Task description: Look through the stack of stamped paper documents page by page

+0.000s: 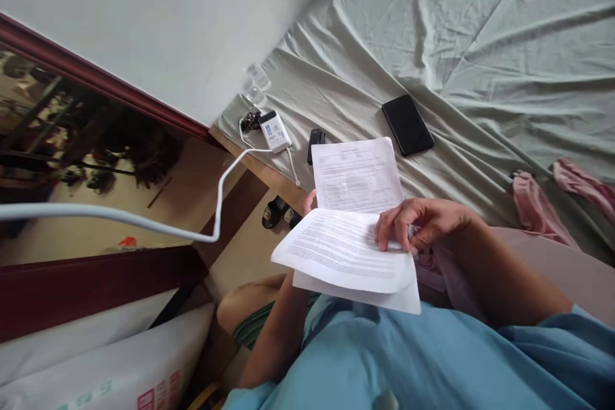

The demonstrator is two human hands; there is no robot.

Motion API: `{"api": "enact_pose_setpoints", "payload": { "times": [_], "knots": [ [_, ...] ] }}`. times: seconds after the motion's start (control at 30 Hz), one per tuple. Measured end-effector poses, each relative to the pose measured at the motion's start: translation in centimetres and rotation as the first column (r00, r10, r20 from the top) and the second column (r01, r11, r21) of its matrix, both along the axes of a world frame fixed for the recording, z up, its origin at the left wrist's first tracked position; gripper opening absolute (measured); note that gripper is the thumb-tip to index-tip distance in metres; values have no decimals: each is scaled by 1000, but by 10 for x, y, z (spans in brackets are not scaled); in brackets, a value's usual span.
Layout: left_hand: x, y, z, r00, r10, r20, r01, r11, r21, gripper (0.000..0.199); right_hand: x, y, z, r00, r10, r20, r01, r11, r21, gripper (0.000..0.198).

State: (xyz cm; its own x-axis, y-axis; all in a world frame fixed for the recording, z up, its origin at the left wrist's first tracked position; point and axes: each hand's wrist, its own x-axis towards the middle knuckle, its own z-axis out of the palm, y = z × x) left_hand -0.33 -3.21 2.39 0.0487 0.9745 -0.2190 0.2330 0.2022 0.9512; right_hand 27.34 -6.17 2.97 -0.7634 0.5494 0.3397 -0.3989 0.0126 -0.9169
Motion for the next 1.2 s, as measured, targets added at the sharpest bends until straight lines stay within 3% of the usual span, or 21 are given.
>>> {"api": "enact_pose_setpoints", "payload": {
  "times": [0.1, 0.13, 0.17, 0.2, 0.23, 0.27, 0.3, 0.33, 0.37, 0.4, 0.43, 0.5, 0.6, 0.67, 0.9, 1.1, 1.2],
  "knots": [
    [-15, -1, -2, 994, -73, -84, 74, 997, 10, 32, -1, -3, 3, 996, -89, 19, 89, 996, -19, 20],
    [-20, 1, -4, 991, -97, -91, 95, 995, -23, 26, -2, -4, 3, 978, -196, 75, 200, 979, -44, 24],
    [-24, 2, -6, 991, -109, -83, 105, 993, -58, 22, -4, -5, 2, 921, -353, 166, 365, 929, -53, 28],
    [-27, 4, -8, 991, -112, -72, 105, 991, -85, 20, -6, -5, 0, 801, -528, 283, 557, 830, -25, 30],
    [-29, 6, -10, 992, -120, -49, 114, 987, -111, 21, -8, -5, -2, 595, -699, 398, 742, 667, 62, 30],
    [-29, 8, -11, 992, -126, -11, 123, 984, -132, 22, -10, -4, -5, 331, -825, 459, 862, 462, 208, 28],
    [-28, 9, -11, 990, -133, 35, 137, 978, -155, 22, -12, -3, -8, 90, -876, 473, 893, 281, 351, 26],
    [-26, 10, -10, 987, -140, 82, 153, 972, -180, 21, -13, -1, -11, -88, -882, 464, 882, 147, 448, 24],
    [-23, 11, -8, 982, -143, 123, 166, 965, -205, 17, -13, 0, -14, -208, -866, 455, 852, 69, 519, 24],
    [-20, 11, -5, 978, -139, 154, 172, 959, -227, 14, -13, 1, -16, -284, -844, 455, 821, 31, 570, 23],
    [-18, 11, -2, 977, -130, 171, 169, 956, -240, 12, -12, 2, -18, -327, -821, 467, 795, 28, 606, 24],
    [-15, 10, 2, 976, -111, 190, 157, 957, -245, 12, -11, 3, -20, -367, -777, 512, 748, 81, 659, 25],
    [-16, 9, 4, 973, -129, 191, 171, 959, -225, 13, -10, 4, -22, -386, -710, 589, 708, 182, 683, 27],
    [-19, 9, 1, 972, -170, 161, 200, 961, -193, 15, -10, 4, -24, -383, -687, 618, 707, 213, 674, 28],
    [-30, 11, -11, 958, -197, 207, 234, 958, -169, 23, -9, 6, -25, -295, -680, 671, 807, 198, 556, 14],
    [-27, 10, -8, 958, -180, 224, 228, 951, -208, 22, -13, 6, -19, -367, -603, 708, 747, 262, 611, 13],
    [-20, 10, 0, 967, -164, 192, 202, 959, -200, 17, -12, 6, -20, -354, -633, 688, 741, 259, 620, 17]
  ]
}}
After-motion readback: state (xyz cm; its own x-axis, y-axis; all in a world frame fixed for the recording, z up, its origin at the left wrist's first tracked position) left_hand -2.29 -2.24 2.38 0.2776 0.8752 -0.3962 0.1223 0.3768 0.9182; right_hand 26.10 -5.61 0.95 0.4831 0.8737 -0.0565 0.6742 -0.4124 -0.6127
